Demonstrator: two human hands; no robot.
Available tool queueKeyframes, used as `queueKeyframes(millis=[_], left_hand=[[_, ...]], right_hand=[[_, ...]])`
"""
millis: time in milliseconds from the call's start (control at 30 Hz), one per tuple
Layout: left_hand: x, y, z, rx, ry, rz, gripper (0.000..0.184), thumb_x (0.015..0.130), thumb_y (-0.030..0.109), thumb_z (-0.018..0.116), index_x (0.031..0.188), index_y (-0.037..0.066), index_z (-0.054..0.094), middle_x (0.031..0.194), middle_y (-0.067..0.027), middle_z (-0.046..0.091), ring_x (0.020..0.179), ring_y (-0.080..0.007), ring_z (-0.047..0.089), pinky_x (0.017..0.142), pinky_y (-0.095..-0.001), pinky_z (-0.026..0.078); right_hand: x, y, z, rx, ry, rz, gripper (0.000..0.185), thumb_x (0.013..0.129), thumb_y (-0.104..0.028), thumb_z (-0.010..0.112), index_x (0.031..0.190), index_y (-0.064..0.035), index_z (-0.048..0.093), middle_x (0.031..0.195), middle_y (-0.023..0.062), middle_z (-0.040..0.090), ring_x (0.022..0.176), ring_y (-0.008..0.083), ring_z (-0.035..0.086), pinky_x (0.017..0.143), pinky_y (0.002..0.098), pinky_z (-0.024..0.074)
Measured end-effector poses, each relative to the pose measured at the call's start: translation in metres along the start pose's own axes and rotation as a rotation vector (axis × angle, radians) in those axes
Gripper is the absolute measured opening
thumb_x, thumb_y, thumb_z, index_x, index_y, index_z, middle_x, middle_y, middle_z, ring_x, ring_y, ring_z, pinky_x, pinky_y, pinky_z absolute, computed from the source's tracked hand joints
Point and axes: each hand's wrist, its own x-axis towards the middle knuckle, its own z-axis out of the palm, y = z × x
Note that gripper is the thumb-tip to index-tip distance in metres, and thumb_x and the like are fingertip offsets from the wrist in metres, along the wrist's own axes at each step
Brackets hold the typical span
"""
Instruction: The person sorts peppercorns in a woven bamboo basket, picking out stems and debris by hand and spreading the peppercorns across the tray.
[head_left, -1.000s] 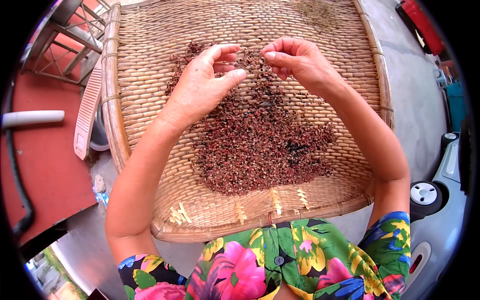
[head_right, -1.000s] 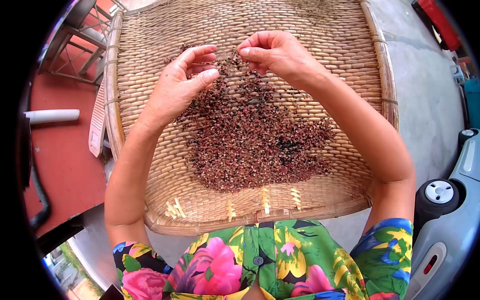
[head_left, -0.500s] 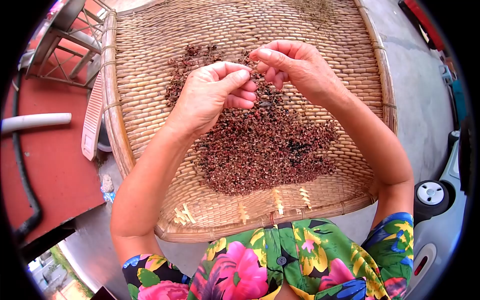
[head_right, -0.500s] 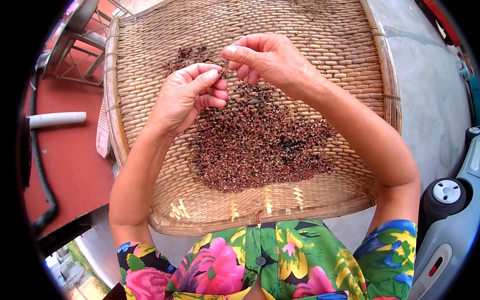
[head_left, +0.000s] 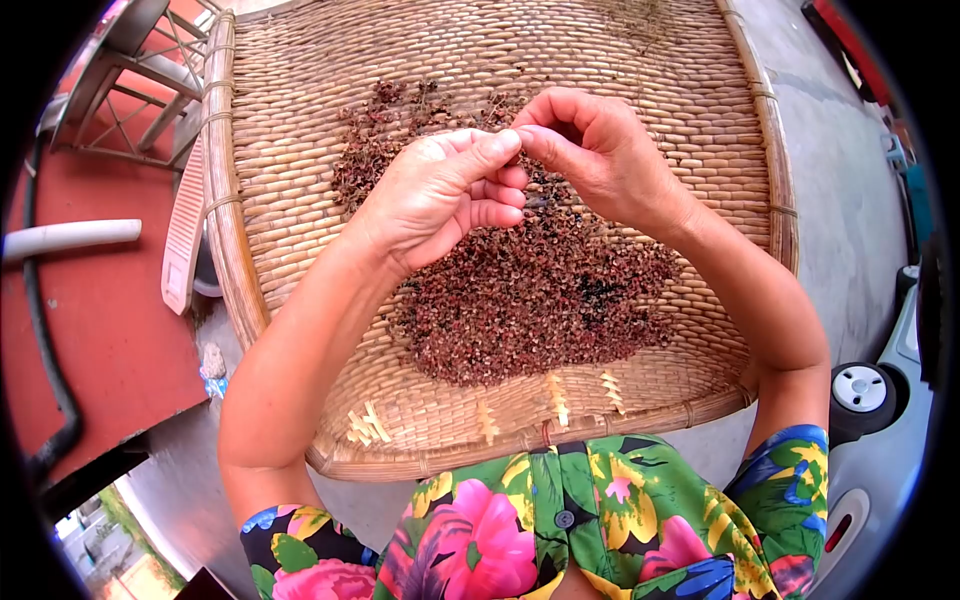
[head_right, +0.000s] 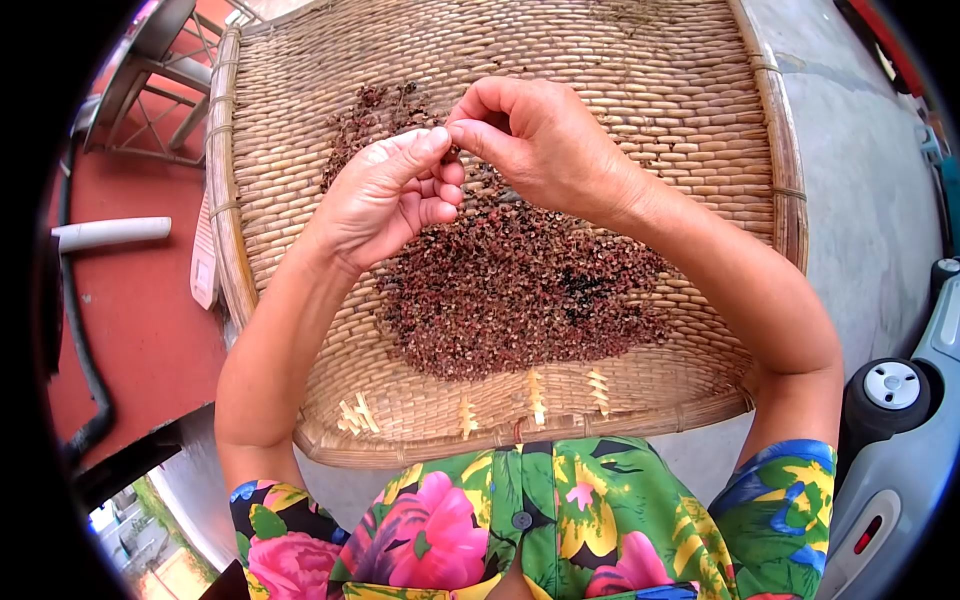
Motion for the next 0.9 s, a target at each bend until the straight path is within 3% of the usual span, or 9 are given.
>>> queueKeyframes(millis=[200,300,433,533,700,767,833,900], left_hand=[[-0.003,0.005,0.001,0.108,-0.07,0.024,0.014,0.086,0.011,0.049,0.094,0.0,0.052,0.08,-0.0082,0.057,0.067,-0.0138,0.058,0.06,-0.0241,0.053],[-0.006,0.006,0.003,0.134,-0.092,-0.017,0.018,0.086,0.01,0.047,0.099,-0.002,0.052,0.082,-0.0101,0.058,0.07,-0.0158,0.059,0.063,-0.0266,0.053],[-0.003,0.005,0.006,0.075,-0.061,0.035,0.027,0.088,0.019,0.047,0.102,-0.004,0.052,0.084,-0.0113,0.058,0.075,-0.0171,0.059,0.068,-0.0284,0.053],[0.0,0.001,0.0,0.041,-0.034,0.034,0.025,0.086,0.019,0.052,0.099,-0.002,0.052,0.082,-0.0095,0.058,0.07,-0.0158,0.059,0.064,-0.0271,0.053],[-0.003,0.004,0.002,0.08,-0.021,0.003,0.017,0.084,0.014,0.055,0.092,-0.001,0.053,0.078,-0.0073,0.058,0.065,-0.0137,0.059,0.059,-0.0248,0.053],[-0.007,0.007,0.004,0.356,-0.067,-0.079,0.014,0.084,0.012,0.055,0.09,0.0,0.054,0.077,-0.0071,0.058,0.066,-0.0131,0.058,0.058,-0.0245,0.052],[-0.011,0.004,0.006,0.581,-0.154,-0.179,0.013,0.083,0.01,0.054,0.09,0.0,0.056,0.077,-0.0057,0.058,0.069,-0.014,0.058,0.064,-0.025,0.05],[-0.012,-0.004,0.006,1.172,-0.287,0.014,0.015,0.083,0.011,0.053,0.093,0.0,0.057,0.083,-0.0061,0.058,0.079,-0.0164,0.057,0.074,-0.0285,0.048]], right_hand=[[0.002,-0.006,-0.006,0.289,-0.101,0.234,0.021,0.085,-0.022,0.054,0.081,-0.0018,0.058,0.06,-0.0024,0.051,0.055,0.0027,0.044,0.046,0.0185,0.0367],[0.006,-0.005,-0.013,0.288,-0.079,0.269,0.022,0.086,-0.025,0.055,0.081,-0.0033,0.058,0.059,-0.0034,0.05,0.052,0.0023,0.043,0.045,0.0176,0.036],[0.006,-0.007,-0.01,0.175,-0.017,0.175,0.023,0.084,-0.024,0.057,0.078,-0.0022,0.059,0.061,-0.0019,0.054,0.053,0.0022,0.046,0.046,0.0179,0.0379],[0.003,-0.004,-0.004,0.086,0.022,0.058,0.023,0.084,-0.023,0.057,0.076,-0.0008,0.06,0.062,-0.0011,0.056,0.055,0.0024,0.046,0.047,0.0191,0.0386],[0.0,-0.011,-0.003,0.097,-0.029,0.165,0.024,0.085,-0.024,0.055,0.076,-0.0016,0.058,0.059,-0.0021,0.052,0.053,0.0026,0.044,0.046,0.0199,0.0369],[0.002,-0.009,-0.008,0.216,-0.019,0.32,0.026,0.087,-0.029,0.053,0.073,-0.007,0.052,0.058,-0.0059,0.046,0.053,0.0012,0.04,0.047,0.0163,0.0321],[0.016,-0.014,-0.022,0.127,0.148,0.123,0.026,0.088,-0.028,0.05,0.07,-0.0084,0.051,0.056,-0.005,0.045,0.05,0.0019,0.04,0.046,0.0174,0.0333],[0.041,-0.014,-0.066,-0.166,0.361,-0.184,0.023,0.087,-0.025,0.051,0.077,-0.005,0.056,0.062,-0.0005,0.054,0.053,0.0076,0.049,0.05,0.0218,0.0402]])
